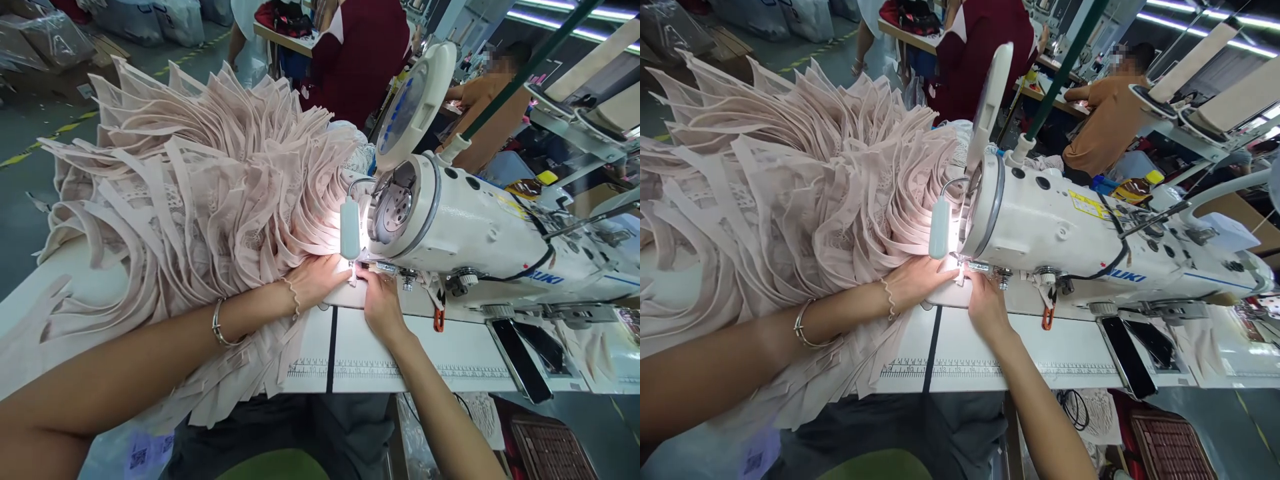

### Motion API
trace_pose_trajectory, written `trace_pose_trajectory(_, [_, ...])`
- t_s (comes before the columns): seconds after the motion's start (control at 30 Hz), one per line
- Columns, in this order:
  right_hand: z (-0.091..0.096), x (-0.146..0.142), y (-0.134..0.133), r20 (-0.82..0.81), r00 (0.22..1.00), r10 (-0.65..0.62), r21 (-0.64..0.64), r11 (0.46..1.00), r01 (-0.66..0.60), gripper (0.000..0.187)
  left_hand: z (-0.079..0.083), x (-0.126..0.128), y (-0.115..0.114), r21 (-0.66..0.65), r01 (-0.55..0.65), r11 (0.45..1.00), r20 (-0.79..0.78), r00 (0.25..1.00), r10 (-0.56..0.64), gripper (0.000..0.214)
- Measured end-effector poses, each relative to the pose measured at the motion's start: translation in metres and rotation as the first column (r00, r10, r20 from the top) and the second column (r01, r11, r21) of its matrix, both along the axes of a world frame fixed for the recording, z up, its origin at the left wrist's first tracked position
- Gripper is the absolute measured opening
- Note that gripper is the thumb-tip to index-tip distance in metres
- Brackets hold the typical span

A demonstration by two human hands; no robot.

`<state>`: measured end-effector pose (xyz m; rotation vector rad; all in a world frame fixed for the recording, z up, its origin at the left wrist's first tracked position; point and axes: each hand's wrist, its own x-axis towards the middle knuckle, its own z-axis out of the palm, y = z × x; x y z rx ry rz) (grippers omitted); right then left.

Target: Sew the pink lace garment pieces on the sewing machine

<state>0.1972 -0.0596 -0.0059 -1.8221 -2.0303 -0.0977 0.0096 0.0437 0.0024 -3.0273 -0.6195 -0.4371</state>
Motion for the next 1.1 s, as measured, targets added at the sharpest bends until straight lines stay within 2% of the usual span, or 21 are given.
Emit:
trace_pose_trajectory(0.07, [0.001, -0.002, -0.001, 0.039, 0.999, 0.006, 0.036, 0.999, -0.008, 0.040, 0.000, -0.001, 0.000, -0.020, 0.031, 0.999, 0.010, 0.999, -0.031, 0.026])
trace_pose_trajectory(0.17, [0.004, -0.004, -0.003, 0.113, 0.993, 0.035, 0.094, 0.995, -0.045, 0.027, 0.002, -0.003, -0.001, -0.035, 0.146, 0.989, 0.090, 0.986, -0.142, 0.024])
trace_pose_trajectory(0.27, [0.008, -0.007, -0.007, 0.179, 0.981, 0.068, 0.138, 0.986, -0.093, 0.023, 0.005, -0.005, -0.002, -0.017, 0.183, 0.983, 0.137, 0.974, -0.179, 0.029])
trace_pose_trajectory(0.47, [0.007, -0.018, -0.005, 0.260, 0.964, 0.058, 0.172, 0.979, -0.105, 0.028, 0.010, -0.003, -0.009, 0.093, 0.210, 0.973, 0.011, 0.977, -0.212, 0.029])
trace_pose_trajectory(0.53, [0.006, -0.021, -0.002, 0.210, 0.978, 0.016, 0.210, 0.976, -0.061, 0.028, 0.011, -0.001, -0.012, 0.108, 0.206, 0.973, -0.023, 0.979, -0.205, 0.032])
trace_pose_trajectory(0.6, [0.006, -0.022, 0.001, 0.085, 0.996, -0.026, 0.238, 0.971, 0.005, 0.027, 0.011, 0.001, -0.014, 0.115, 0.203, 0.972, -0.036, 0.979, -0.201, 0.034])
trace_pose_trajectory(0.67, [0.007, -0.020, 0.001, -0.059, 0.997, -0.049, 0.230, 0.971, 0.062, 0.024, 0.010, 0.001, -0.015, 0.122, 0.181, 0.976, -0.015, 0.984, -0.180, 0.033])
trace_pose_trajectory(0.73, [0.009, -0.017, 0.000, -0.132, 0.990, -0.046, 0.202, 0.977, 0.073, 0.023, 0.006, 0.001, -0.014, 0.116, 0.147, 0.982, 0.037, 0.988, -0.153, 0.032])
trace_pose_trajectory(0.93, [0.011, -0.007, -0.009, -0.048, 0.997, 0.052, 0.156, 0.987, -0.044, 0.026, -0.009, 0.001, -0.010, 0.082, 0.152, 0.985, 0.154, 0.974, -0.164, 0.029])
trace_pose_trajectory(1.1, [0.012, -0.006, -0.011, -0.025, 0.993, 0.114, 0.150, 0.983, -0.109, 0.035, -0.006, -0.003, -0.009, 0.006, 0.157, 0.988, 0.170, 0.973, -0.156, 0.028])
